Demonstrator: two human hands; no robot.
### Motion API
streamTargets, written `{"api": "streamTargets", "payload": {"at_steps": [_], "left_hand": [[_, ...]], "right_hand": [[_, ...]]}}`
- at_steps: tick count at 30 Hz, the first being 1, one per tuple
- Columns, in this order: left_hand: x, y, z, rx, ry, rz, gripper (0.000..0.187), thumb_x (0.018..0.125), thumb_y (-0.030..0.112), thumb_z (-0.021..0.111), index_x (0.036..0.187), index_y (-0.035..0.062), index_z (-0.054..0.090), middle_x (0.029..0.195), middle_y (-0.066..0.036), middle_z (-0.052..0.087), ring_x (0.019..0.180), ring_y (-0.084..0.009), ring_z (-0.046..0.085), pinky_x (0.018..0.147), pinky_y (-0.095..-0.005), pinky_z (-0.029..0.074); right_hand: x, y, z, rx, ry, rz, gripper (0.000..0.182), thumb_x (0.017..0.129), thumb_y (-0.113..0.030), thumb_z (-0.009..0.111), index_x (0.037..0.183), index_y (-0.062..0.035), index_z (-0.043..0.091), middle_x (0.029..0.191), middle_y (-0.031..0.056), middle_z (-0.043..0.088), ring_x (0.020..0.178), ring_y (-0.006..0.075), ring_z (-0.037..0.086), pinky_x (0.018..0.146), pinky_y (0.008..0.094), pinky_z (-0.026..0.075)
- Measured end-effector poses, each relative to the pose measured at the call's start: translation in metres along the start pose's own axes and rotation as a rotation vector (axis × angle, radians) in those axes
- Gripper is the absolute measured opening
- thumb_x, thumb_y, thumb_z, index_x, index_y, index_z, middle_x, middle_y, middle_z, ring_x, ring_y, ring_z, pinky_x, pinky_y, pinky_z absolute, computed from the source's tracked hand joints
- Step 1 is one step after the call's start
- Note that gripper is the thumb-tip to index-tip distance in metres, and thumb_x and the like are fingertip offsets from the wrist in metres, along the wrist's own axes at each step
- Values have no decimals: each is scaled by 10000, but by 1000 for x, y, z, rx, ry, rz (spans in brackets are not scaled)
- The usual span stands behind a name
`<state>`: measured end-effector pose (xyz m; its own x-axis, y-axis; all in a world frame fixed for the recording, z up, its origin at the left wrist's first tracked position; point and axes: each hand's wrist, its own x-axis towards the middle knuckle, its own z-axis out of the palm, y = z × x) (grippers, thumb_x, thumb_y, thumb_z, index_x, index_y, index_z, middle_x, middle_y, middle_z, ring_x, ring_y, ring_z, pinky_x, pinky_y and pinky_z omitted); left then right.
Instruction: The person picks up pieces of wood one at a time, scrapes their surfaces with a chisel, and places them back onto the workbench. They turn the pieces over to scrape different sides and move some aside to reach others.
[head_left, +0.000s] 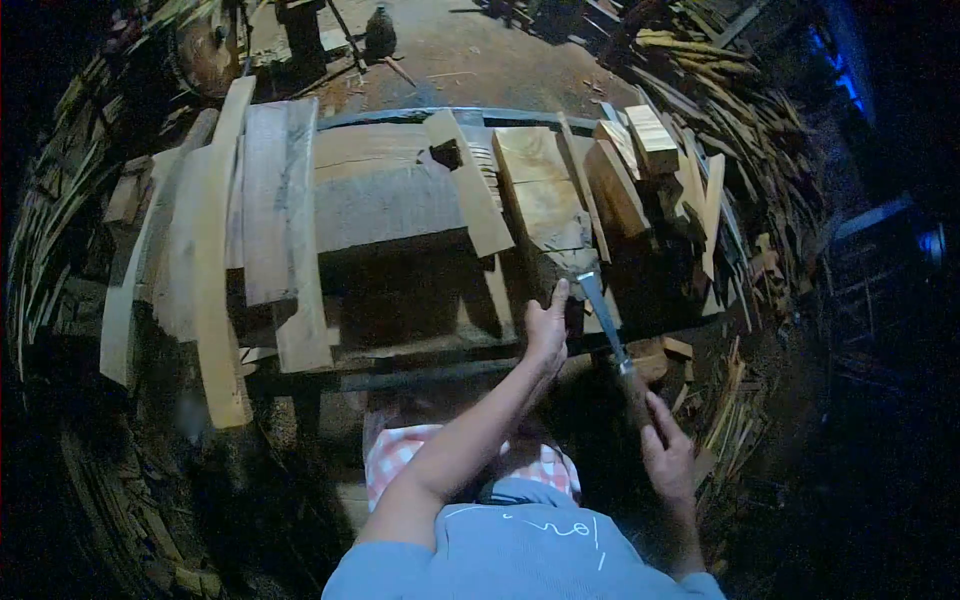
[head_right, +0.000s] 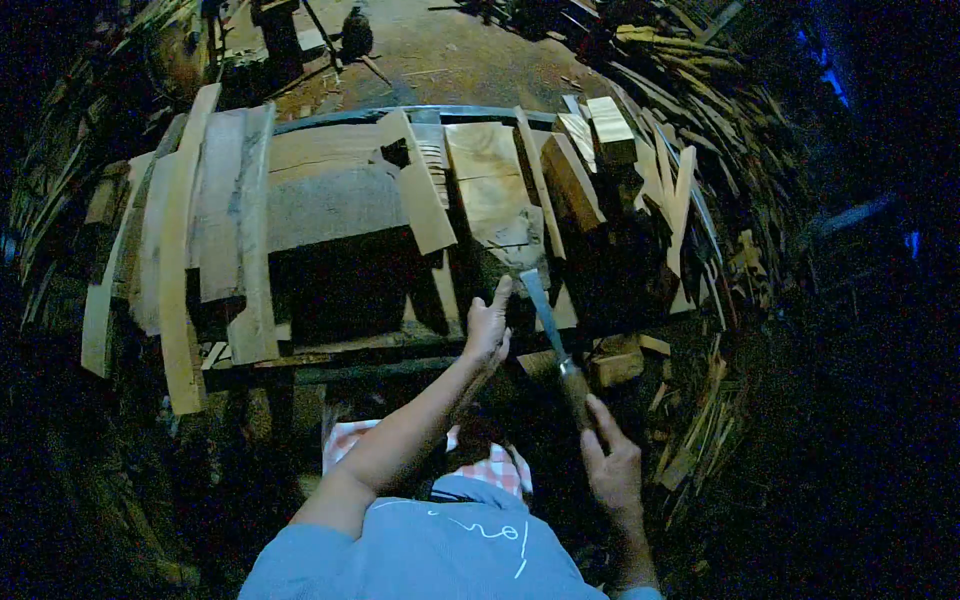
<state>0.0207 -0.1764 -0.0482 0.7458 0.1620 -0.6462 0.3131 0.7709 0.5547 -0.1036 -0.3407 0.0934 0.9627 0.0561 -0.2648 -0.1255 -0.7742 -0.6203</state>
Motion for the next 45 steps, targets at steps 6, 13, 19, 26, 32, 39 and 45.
{"api": "streamTargets", "payload": {"at_steps": [6, 13, 19, 26, 32, 39, 45], "left_hand": [[18, -7, -4, 114, 48, 29, 658, 756, 469, 669, 1005, -94, 435, 946, -159, 523, 831, -180, 495, 711, -331, 450], [30, -13, -7, 264, 66, 150, 605, 732, 615, 593, 776, 107, 268, 509, -2, 278, 304, -105, 299, 247, -264, 232], [39, -16, -10, 340, 60, 179, 638, 713, 643, 588, 767, 82, 290, 506, -9, 307, 298, -112, 299, 251, -276, 236], [41, -17, -11, 338, 80, 156, 746, 756, 521, 639, 1066, -130, 445, 1069, -226, 509, 980, -249, 479, 835, -351, 396], [25, -2, -13, 536, 87, 229, 835, 710, 685, 540, 951, -108, 435, 924, -220, 496, 878, -274, 481, 793, -385, 396], [17, 7, -12, 489, 0, 130, 875, 752, 603, 577, 1160, -147, 386, 1143, -275, 487, 1058, -317, 485, 881, -387, 386], [32, -7, -14, 509, 42, 141, 833, 762, 602, 564, 1125, -131, 409, 1123, -264, 495, 1032, -318, 493, 873, -383, 390]], "right_hand": [[9, 17, 10, 79, -21, 30, 412, 849, -122, 517, 1258, -92, 471, 1178, 175, 550, 1088, 241, 544, 886, 310, 418], [18, 27, 6, 62, 44, -23, 394, 868, -127, 492, 1261, -97, 476, 925, 58, 513, 797, 137, 482, 675, 247, 386], [98, 14, 27, 4, 46, -185, 399, 888, -218, 480, 1281, -149, 452, 1125, 168, 579, 978, 246, 599, 830, 344, 445], [199, -40, 34, -33, 53, -298, 387, 895, -213, 473, 1270, -120, 469, 858, 71, 612, 715, 119, 534, 692, 264, 444], [275, -96, 45, -86, 80, -303, 403, 864, -353, 479, 1218, -164, 512, 968, 203, 619, 931, 321, 602, 794, 386, 454], [262, -62, 48, 33, 62, -506, 421, 885, -328, 462, 1253, -124, 482, 1061, 173, 607, 983, 274, 585, 835, 342, 433], [100, -12, 5, 66, -52, -160, 396, 894, -211, 474, 1279, -121, 454, 1093, 120, 597, 946, 176, 573, 828, 281, 424]]}}
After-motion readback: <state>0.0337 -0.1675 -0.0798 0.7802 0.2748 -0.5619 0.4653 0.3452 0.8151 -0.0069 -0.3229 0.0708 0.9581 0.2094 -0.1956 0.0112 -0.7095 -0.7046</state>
